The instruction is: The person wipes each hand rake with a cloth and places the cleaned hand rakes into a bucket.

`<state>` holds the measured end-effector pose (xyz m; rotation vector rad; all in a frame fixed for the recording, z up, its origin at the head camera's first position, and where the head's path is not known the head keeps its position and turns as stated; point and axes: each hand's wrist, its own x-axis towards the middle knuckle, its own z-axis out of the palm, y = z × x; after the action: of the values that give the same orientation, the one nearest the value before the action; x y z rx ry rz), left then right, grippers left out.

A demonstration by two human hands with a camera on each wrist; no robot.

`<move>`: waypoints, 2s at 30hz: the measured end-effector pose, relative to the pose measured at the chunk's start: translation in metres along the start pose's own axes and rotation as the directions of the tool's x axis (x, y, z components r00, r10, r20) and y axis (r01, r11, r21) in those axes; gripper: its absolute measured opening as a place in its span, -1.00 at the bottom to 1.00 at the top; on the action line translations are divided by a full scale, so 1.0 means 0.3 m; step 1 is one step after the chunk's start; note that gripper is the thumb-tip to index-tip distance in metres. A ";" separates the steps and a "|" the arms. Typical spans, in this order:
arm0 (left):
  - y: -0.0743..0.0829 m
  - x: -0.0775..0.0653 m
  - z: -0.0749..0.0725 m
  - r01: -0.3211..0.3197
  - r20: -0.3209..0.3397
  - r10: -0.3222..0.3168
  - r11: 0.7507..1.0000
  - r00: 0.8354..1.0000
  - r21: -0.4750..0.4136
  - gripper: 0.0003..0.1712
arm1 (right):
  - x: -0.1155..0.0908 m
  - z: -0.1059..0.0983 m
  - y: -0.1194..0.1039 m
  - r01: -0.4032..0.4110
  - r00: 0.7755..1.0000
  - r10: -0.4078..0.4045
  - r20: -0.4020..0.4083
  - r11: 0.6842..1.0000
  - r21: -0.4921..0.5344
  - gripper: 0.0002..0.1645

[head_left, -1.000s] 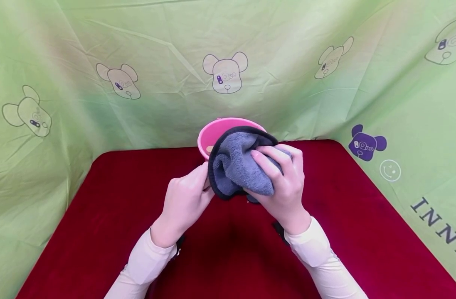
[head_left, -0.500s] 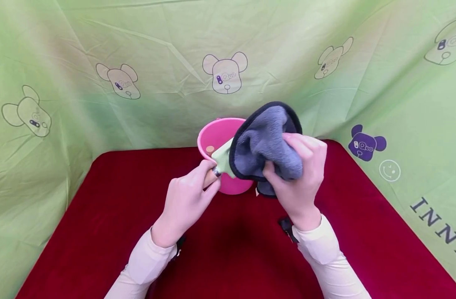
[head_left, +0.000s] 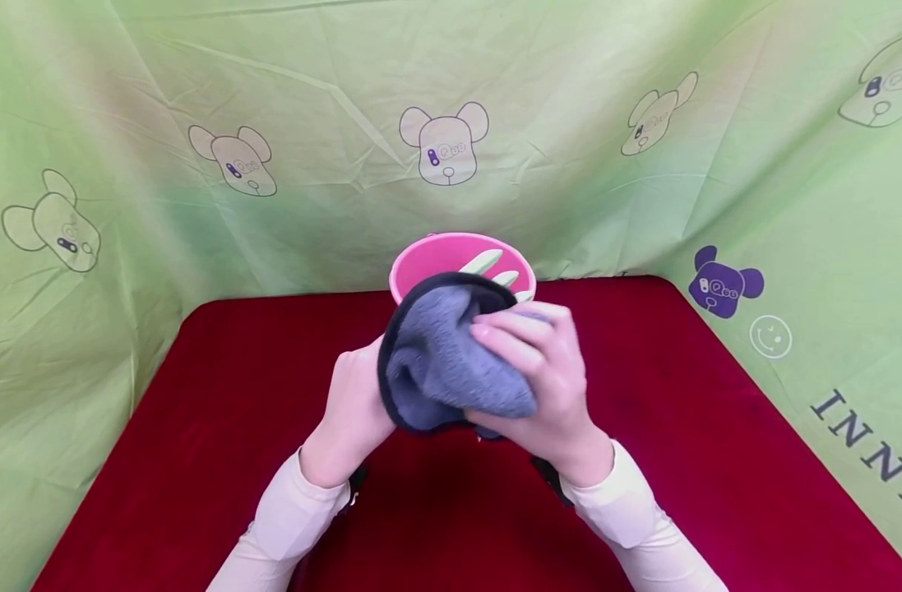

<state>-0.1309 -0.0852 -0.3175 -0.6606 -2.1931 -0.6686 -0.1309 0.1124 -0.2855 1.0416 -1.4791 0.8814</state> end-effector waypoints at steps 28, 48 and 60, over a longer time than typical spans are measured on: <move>0.007 0.015 0.000 -0.054 -0.033 0.056 0.996 0.998 0.071 -0.86 | -0.033 0.025 0.042 -0.025 0.999 0.029 0.021 0.987 -0.161 -0.57; 0.016 0.174 -0.039 0.128 0.110 -0.122 0.991 0.986 -0.047 -0.74 | 0.052 -0.134 0.138 -0.339 0.887 0.218 -0.407 0.906 -0.253 -0.54; 0.006 0.478 0.128 0.153 0.310 -0.116 0.984 0.944 -0.096 -0.76 | 0.073 -0.175 0.136 -0.419 0.836 0.249 -0.490 0.865 -0.276 -0.49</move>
<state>-0.2341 -0.0241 -0.2302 -0.7187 -2.5158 -0.8193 -0.1524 0.1718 -0.2554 0.2621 -1.3821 0.9582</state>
